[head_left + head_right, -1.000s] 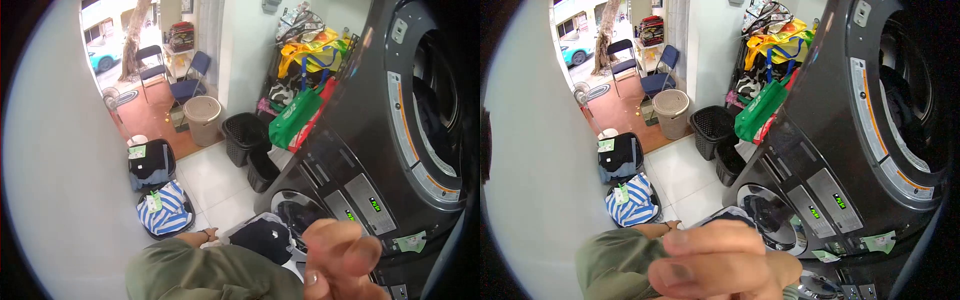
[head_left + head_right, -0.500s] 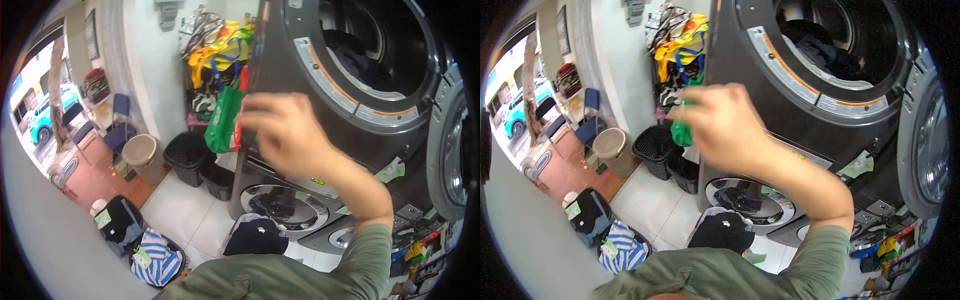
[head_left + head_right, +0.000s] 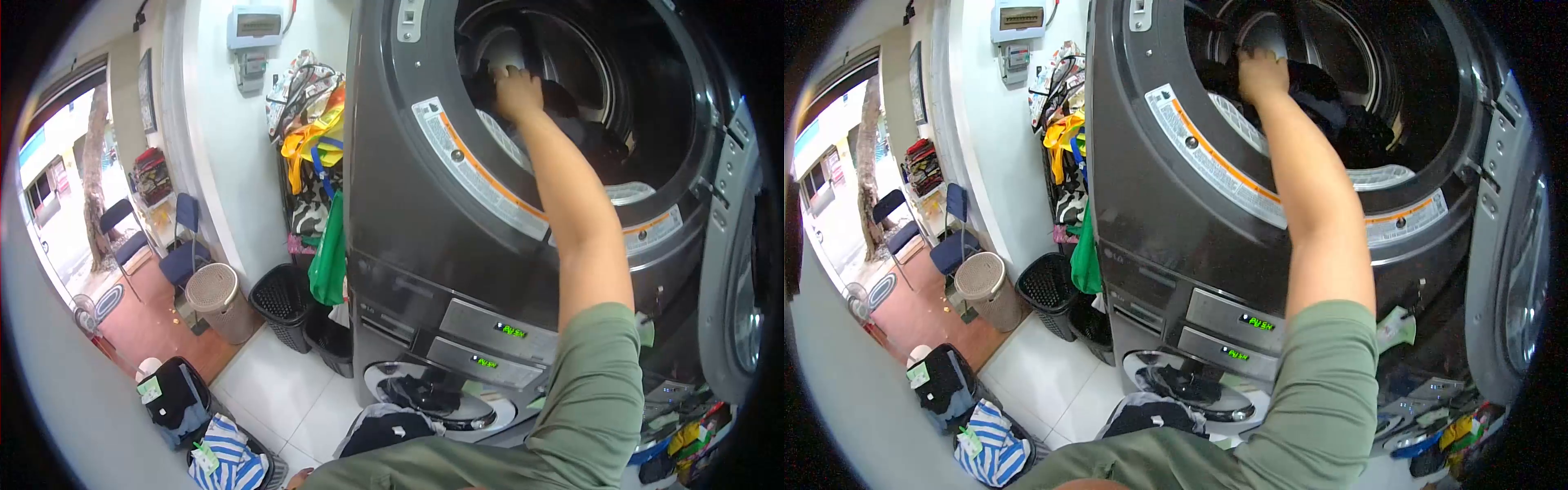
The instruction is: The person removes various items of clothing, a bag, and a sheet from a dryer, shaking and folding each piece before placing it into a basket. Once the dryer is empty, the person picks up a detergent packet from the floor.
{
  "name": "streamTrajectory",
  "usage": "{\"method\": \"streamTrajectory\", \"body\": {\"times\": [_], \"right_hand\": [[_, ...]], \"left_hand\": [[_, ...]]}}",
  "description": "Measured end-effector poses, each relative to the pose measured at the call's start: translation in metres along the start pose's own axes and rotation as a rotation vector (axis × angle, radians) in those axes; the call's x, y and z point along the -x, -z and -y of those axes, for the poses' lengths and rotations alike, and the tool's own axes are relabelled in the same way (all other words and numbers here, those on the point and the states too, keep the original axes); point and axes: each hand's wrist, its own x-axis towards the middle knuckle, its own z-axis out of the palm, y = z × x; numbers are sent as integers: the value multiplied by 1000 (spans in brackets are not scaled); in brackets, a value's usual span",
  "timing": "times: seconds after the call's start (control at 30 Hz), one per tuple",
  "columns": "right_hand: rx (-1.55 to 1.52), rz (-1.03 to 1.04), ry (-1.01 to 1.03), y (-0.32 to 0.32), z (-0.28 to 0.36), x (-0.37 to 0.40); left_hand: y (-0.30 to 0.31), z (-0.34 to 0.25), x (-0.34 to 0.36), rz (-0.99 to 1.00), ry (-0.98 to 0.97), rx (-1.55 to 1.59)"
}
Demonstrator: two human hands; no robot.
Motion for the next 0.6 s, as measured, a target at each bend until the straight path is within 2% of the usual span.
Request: {"method": "streamTrajectory", "body": {"times": [0.03, 0.13, 0.17, 0.23, 0.27, 0.3, 0.33, 0.37, 0.4, 0.47, 0.53, 0.6], "right_hand": [[59, 72, -2, 3, 7, -8], [149, -44, 91, -24, 5, -27], [48, -5, 96, -54, -1, -44], [75, 119, 60, -56, -1, -49], [95, 182, 41, -55, -2, -50], [-90, -16, -39, -73, -5, -56], [-273, -96, -125, -61, -7, -57], [-454, -174, -209, -46, -9, -60], [-635, -247, -296, -25, -10, -60], [-1132, -759, -349, 12, -16, -63], [-1890, -946, -373, 76, -16, -45], [-2566, -824, 32, 152, 10, 21]], "left_hand": [[-1, -9, 4, -10, 1, 19], [-4, -32, 16, -19, -12, 53], [-5, -38, 20, -16, -16, 61], [-13, -41, 28, 10, -102, 60], [-17, -34, 26, 44, -252, 50], [-18, -34, 23, 103, -459, 38], [-12, -65, 34, 151, -632, 20], [-10, -103, 42, 127, -388, -51], [1, -180, 71, 117, -143, -123], [1, -226, 72, 32, -399, 70], [17, -284, 80, 63, -530, 35], [33, -318, 61, 136, -764, -28]]}}
